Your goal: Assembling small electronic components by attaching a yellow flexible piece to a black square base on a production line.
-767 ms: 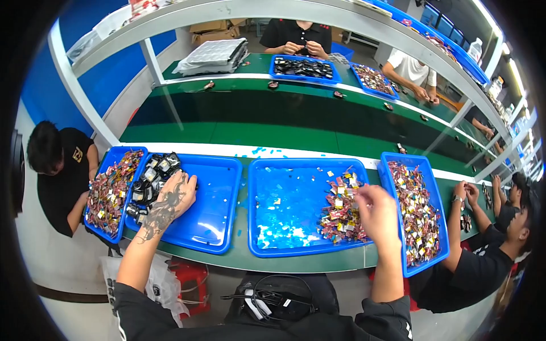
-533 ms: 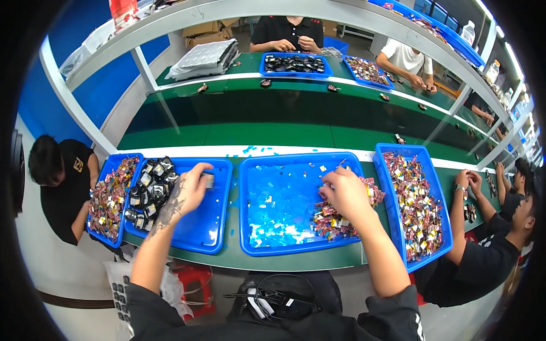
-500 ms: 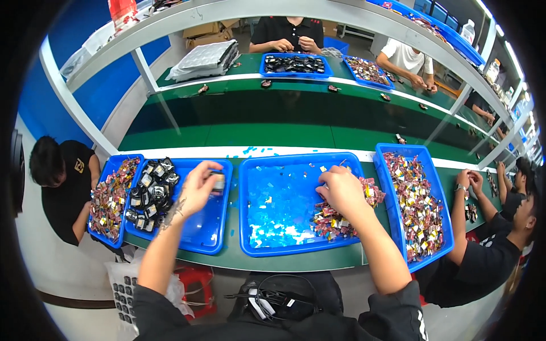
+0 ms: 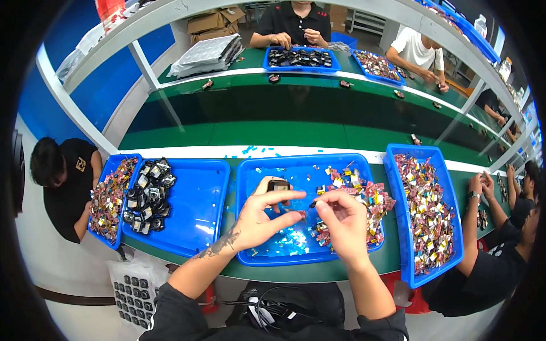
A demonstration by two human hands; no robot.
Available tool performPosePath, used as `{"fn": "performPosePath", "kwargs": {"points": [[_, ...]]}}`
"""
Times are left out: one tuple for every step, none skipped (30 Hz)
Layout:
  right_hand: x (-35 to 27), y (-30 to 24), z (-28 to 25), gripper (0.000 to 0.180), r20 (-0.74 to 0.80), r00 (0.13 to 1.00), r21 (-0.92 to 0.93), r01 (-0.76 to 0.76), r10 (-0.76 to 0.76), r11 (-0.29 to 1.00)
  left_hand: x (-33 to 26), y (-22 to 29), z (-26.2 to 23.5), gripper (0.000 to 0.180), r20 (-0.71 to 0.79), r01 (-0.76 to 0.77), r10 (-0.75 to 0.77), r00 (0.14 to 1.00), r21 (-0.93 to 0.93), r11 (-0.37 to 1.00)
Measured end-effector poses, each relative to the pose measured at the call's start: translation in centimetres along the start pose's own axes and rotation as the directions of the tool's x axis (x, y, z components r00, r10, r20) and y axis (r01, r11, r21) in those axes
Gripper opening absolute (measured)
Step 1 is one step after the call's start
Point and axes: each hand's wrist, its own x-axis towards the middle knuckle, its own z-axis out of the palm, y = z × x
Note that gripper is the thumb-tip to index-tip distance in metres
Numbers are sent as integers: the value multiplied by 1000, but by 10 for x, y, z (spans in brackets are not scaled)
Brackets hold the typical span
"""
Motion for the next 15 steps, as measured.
{"fn": "performPosePath", "kwargs": {"points": [[-2,4,3,6,38,999,37,-4,3,999,-1,-3,0,27,-3,25,-25,1000,16,1000],[-4,7,7,6,64,998,80,-33,28,996,-3,-7,1,27,-3,34,-34,999,21,999],[-5,10,10,6,79,996,114,-39,30,993,-6,-13,1,23,-10,-13,13,1000,43,999],[-7,11,11,6,88,996,139,-44,32,989,-8,-16,3,21,-12,-65,66,998,58,996],[-9,13,11,6,86,996,136,-48,37,989,-9,-11,5,16,-18,-54,55,998,31,998],[-10,14,10,7,95,994,151,-64,50,986,-10,-12,5,16,-18,-52,52,998,27,998],[-11,15,10,7,105,992,167,-81,63,983,-10,-13,6,15,-15,-56,57,998,30,998],[-12,14,10,7,108,992,164,-84,67,983,-11,-14,6,15,-13,-62,62,998,33,998],[-13,11,10,7,134,987,137,-106,87,985,-13,-14,5,15,-16,-60,60,998,30,998],[-14,9,9,6,160,981,111,-128,109,986,-15,-12,4,14,-15,-49,50,999,46,998],[-14,7,8,6,163,980,112,-131,112,985,-16,-11,3,14,-14,-38,39,999,63,997],[-12,6,6,5,178,983,-28,-49,53,998,-16,-12,2,14,-17,-35,36,999,63,997],[-10,5,4,4,200,980,-163,35,-2,986,-17,-13,1,14,-18,-59,61,998,82,995],[-8,4,2,4,202,979,-161,33,0,986,-17,-14,0,14,-19,-83,86,996,101,991],[-4,2,0,6,259,959,-106,-90,115,990,-18,-13,-1,14,-20,-80,82,996,104,991]]}}
